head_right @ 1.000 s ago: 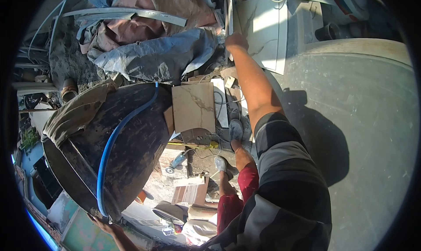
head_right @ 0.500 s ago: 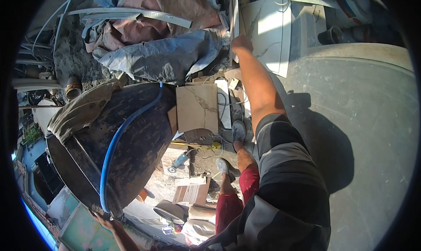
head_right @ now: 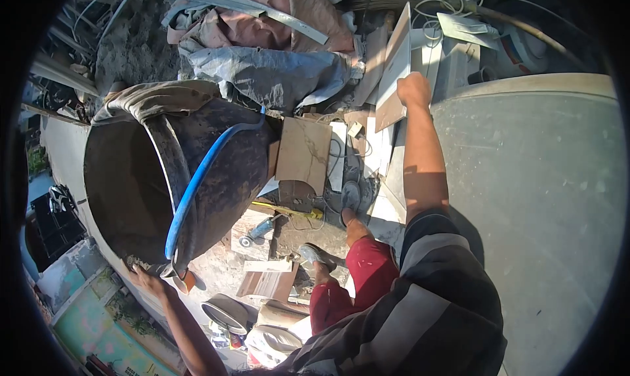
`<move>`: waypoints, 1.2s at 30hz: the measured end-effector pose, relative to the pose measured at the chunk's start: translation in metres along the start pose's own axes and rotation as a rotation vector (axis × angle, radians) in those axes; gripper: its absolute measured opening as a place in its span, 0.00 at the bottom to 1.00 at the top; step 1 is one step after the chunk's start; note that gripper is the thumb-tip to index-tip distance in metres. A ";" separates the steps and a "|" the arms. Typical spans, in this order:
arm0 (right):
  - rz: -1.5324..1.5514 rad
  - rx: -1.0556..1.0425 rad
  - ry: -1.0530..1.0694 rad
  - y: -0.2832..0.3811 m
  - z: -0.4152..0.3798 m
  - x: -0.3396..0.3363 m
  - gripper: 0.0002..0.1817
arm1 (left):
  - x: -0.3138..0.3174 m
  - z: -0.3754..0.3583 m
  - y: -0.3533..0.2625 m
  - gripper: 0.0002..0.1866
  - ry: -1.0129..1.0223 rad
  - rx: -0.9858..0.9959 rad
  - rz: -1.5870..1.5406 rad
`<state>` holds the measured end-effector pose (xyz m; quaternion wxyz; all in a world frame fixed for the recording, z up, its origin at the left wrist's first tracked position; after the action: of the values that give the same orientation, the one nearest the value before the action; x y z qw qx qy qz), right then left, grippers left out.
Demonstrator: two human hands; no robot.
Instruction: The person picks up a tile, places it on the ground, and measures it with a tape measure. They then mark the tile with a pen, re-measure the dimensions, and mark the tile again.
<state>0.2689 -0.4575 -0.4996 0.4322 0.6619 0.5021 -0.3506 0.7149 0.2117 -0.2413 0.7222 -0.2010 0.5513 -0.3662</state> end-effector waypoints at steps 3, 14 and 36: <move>0.015 0.030 -0.078 -0.005 -0.072 -0.042 0.20 | -0.003 0.004 -0.003 0.27 -0.036 0.163 0.333; 0.684 0.024 0.075 -0.030 -0.416 -0.142 0.23 | -0.010 -0.200 -0.135 0.46 0.791 0.611 -0.179; 0.607 -0.155 1.087 0.045 -0.655 0.095 0.36 | -0.329 -0.234 0.190 0.16 0.415 -0.452 -0.385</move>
<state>0.3559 0.1771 -0.3259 0.2420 0.8254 0.4639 0.2119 0.5113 0.6089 -0.2319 0.4500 -0.3772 0.7053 -0.3971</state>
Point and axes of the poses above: each hand's wrist, its own z-axis towards the middle knuckle, its own x-axis out of the palm, y = z × x, the point moved 9 cm from there along z, towards the middle knuckle, and after that the axes turned 2 degrees about -x, right-handed, at the moved point
